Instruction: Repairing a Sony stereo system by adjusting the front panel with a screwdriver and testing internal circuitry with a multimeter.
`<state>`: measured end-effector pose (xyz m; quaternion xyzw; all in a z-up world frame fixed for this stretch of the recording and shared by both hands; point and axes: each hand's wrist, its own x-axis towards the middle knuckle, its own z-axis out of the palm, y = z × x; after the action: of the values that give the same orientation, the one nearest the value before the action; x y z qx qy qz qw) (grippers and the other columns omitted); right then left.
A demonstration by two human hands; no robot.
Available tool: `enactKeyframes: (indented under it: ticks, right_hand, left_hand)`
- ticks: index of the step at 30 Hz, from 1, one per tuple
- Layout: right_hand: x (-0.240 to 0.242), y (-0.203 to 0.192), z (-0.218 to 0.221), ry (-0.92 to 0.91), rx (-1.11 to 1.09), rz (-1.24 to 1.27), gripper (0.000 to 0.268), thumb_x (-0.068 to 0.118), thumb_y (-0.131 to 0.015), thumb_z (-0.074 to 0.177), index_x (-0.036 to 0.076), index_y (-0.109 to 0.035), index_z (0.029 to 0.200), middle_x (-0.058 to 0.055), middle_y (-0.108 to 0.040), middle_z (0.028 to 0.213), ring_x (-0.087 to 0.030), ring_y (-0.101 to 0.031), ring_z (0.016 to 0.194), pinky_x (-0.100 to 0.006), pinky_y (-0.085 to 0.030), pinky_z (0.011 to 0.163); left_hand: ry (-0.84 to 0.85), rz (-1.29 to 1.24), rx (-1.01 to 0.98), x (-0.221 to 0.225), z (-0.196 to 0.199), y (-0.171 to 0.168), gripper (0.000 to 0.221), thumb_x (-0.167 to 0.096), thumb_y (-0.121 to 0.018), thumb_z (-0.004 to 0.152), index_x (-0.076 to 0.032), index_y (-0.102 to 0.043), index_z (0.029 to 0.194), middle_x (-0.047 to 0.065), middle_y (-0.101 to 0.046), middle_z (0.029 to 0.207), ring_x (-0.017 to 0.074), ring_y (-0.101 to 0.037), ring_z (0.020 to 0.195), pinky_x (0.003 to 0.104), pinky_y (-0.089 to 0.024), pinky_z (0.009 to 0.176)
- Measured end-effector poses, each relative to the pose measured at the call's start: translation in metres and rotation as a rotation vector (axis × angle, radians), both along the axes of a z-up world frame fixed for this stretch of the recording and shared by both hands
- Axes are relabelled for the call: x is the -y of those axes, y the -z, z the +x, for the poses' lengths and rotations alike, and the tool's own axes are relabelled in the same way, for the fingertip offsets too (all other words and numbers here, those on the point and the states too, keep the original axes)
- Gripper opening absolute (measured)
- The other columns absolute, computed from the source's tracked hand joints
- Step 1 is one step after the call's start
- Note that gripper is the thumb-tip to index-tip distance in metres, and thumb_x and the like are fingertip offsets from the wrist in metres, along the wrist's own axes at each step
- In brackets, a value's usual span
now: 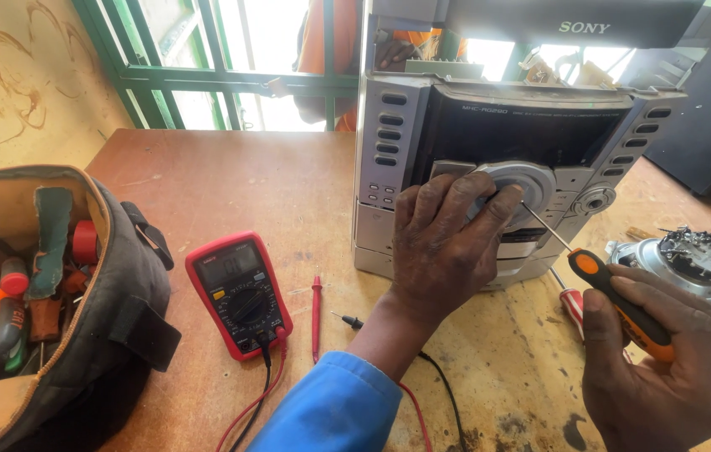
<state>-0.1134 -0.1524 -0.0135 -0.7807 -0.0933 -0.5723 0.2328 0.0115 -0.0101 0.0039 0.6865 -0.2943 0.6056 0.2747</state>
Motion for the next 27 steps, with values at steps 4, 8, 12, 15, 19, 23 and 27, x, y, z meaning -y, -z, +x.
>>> enactKeyframes:
  ticks: [4,8,12,15,19,23,27]
  right_hand:
    - [-0.008,-0.011,-0.006,0.033,-0.021,-0.045,0.021,-0.015,-0.081,0.111,-0.027,-0.066,0.120,-0.042,-0.069,0.119,-0.049,-0.071,0.116,-0.051,-0.062,0.100]
    - [-0.025,-0.029,-0.013,0.069,-0.082,-0.161,0.019,-0.010,-0.083,0.102,-0.024,-0.073,0.111,-0.041,-0.072,0.110,-0.042,-0.073,0.095,-0.045,-0.061,0.083]
    - [-0.033,-0.026,-0.012,0.086,-0.052,-0.131,0.015,-0.012,-0.083,0.102,-0.017,-0.072,0.111,-0.037,-0.071,0.110,-0.040,-0.072,0.095,-0.043,-0.060,0.081]
    - [-0.034,-0.017,-0.007,0.206,-0.066,-0.013,0.023,0.001,-0.085,0.112,-0.019,-0.074,0.117,-0.027,-0.072,0.099,-0.025,-0.064,0.074,-0.035,-0.054,0.067]
    - [-0.032,-0.016,-0.002,0.196,-0.030,0.100,0.033,0.006,-0.083,0.114,-0.017,-0.063,0.127,-0.028,-0.071,0.112,-0.033,-0.073,0.094,-0.041,-0.060,0.086]
    - [-0.048,-0.025,-0.006,0.012,-0.078,0.269,0.039,-0.008,-0.066,0.100,-0.013,-0.039,0.127,-0.032,-0.062,0.115,-0.034,-0.068,0.100,-0.040,-0.057,0.094]
    - [-0.046,-0.019,-0.007,0.112,-0.149,0.377,0.034,0.004,-0.071,0.110,-0.008,-0.042,0.124,-0.024,-0.062,0.103,-0.029,-0.070,0.087,-0.036,-0.059,0.079]
  left_hand:
    - [-0.018,0.001,0.012,-0.001,-0.001,-0.001,0.017,-0.011,-0.069,0.099,-0.018,-0.074,0.113,0.002,-0.065,0.112,0.0237,-0.062,0.105,0.039,-0.041,0.091]
    - [-0.024,0.007,0.028,-0.001,0.000,-0.002,0.009,-0.010,-0.069,0.099,-0.016,-0.072,0.105,0.002,-0.064,0.111,0.0247,-0.060,0.103,0.039,-0.041,0.087]
    - [-0.029,0.017,0.028,-0.001,0.001,-0.001,0.009,-0.009,-0.070,0.099,-0.015,-0.073,0.105,0.004,-0.065,0.110,0.0250,-0.060,0.102,0.039,-0.041,0.085]
    - [-0.045,0.013,0.018,-0.001,-0.002,-0.002,0.009,-0.011,-0.066,0.101,-0.016,-0.072,0.105,0.003,-0.064,0.110,0.0244,-0.059,0.101,0.039,-0.041,0.086]
    - [-0.034,0.011,0.023,-0.001,-0.001,-0.002,0.007,-0.013,-0.068,0.101,-0.016,-0.073,0.106,0.003,-0.063,0.112,0.0245,-0.059,0.102,0.039,-0.041,0.086]
    - [-0.045,0.005,0.015,-0.001,-0.001,-0.002,0.012,-0.010,-0.066,0.099,-0.017,-0.072,0.106,0.002,-0.063,0.112,0.0240,-0.059,0.103,0.039,-0.041,0.087]
    - [-0.034,0.016,0.003,-0.002,-0.001,0.000,0.012,-0.009,-0.068,0.098,-0.016,-0.072,0.107,0.003,-0.063,0.113,0.0246,-0.058,0.105,0.038,-0.040,0.087]
